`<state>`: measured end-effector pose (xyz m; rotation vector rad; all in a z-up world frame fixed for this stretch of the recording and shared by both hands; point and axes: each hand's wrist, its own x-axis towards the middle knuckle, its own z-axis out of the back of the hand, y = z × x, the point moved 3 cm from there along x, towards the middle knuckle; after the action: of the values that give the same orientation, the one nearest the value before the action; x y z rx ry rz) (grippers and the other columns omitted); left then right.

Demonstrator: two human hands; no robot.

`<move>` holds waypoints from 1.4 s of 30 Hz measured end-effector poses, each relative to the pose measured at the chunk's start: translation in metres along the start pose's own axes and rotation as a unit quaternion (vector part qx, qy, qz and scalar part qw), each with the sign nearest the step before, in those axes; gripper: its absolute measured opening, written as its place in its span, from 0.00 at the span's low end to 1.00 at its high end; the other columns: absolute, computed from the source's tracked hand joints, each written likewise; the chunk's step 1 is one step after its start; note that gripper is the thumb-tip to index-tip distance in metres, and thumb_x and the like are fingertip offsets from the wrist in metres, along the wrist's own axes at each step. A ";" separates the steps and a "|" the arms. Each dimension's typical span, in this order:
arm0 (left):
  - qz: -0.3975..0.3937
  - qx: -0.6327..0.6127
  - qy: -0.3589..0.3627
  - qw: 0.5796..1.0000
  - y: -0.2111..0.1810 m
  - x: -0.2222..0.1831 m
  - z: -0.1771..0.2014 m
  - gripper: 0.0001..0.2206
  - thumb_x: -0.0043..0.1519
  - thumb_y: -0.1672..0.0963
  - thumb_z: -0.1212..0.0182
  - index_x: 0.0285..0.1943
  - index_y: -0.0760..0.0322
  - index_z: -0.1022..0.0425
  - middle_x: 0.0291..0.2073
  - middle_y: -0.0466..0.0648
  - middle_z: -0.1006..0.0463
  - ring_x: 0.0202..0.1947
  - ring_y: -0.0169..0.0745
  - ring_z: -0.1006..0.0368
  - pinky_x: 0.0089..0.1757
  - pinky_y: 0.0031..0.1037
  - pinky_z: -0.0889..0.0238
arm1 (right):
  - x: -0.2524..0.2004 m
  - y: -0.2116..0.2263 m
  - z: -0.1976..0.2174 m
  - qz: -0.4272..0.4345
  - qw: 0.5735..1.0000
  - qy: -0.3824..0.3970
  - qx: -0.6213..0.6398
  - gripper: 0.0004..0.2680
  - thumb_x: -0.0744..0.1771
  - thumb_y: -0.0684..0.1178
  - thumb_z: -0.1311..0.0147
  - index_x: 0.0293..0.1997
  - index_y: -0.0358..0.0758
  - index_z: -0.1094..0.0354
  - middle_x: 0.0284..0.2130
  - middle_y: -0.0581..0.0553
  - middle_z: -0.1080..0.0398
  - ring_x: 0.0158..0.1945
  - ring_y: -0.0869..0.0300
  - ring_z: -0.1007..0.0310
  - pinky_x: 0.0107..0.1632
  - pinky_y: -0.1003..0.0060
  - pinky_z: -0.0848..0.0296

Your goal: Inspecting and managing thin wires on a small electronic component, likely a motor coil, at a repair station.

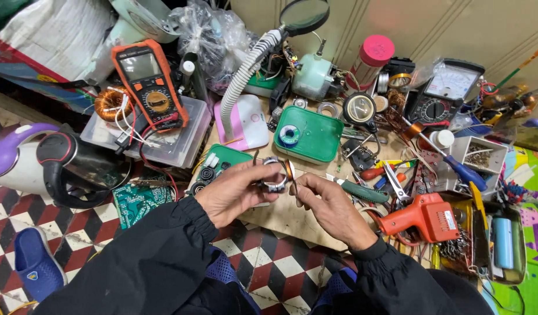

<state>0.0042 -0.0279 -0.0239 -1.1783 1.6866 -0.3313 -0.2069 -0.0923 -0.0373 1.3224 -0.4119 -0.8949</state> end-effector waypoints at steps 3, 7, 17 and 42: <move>-0.013 -0.056 -0.019 0.998 -0.009 0.001 -0.002 0.19 0.65 0.56 0.29 0.61 0.73 0.25 0.49 0.58 0.18 0.50 0.50 0.17 0.52 0.38 0.17 | -0.003 0.003 -0.002 0.012 1.000 -0.009 0.025 0.08 0.73 0.47 0.43 0.40 0.38 0.19 0.27 0.45 0.21 0.36 0.58 0.25 0.47 0.59 0.20; -0.012 -0.084 -0.042 0.995 -0.014 -0.007 -0.008 0.19 0.64 0.57 0.30 0.61 0.75 0.25 0.48 0.57 0.20 0.48 0.49 0.20 0.53 0.39 0.18 | -0.008 0.014 0.004 0.015 0.999 -0.017 0.027 0.08 0.73 0.48 0.41 0.41 0.38 0.18 0.27 0.44 0.20 0.35 0.58 0.25 0.46 0.60 0.19; -0.039 -0.121 -0.051 0.991 -0.013 -0.003 -0.005 0.18 0.64 0.60 0.31 0.61 0.77 0.22 0.47 0.61 0.18 0.47 0.52 0.18 0.55 0.43 0.18 | -0.018 0.029 0.008 0.027 0.999 -0.042 -0.019 0.08 0.72 0.48 0.40 0.42 0.42 0.14 0.24 0.46 0.21 0.32 0.61 0.27 0.40 0.63 0.23; -0.055 0.245 0.047 0.967 0.008 -0.013 -0.013 0.25 0.56 0.58 0.19 0.62 0.68 0.22 0.41 0.52 0.16 0.40 0.38 0.15 0.44 0.29 0.16 | -0.025 0.059 0.034 0.163 0.976 -0.127 -0.073 0.06 0.74 0.48 0.42 0.45 0.41 0.18 0.27 0.44 0.23 0.36 0.59 0.26 0.49 0.58 0.23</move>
<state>-0.0107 -0.0171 -0.0157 -0.8945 1.5010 -0.8328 -0.2279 -0.0966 0.0320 0.9730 -0.7266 -0.7999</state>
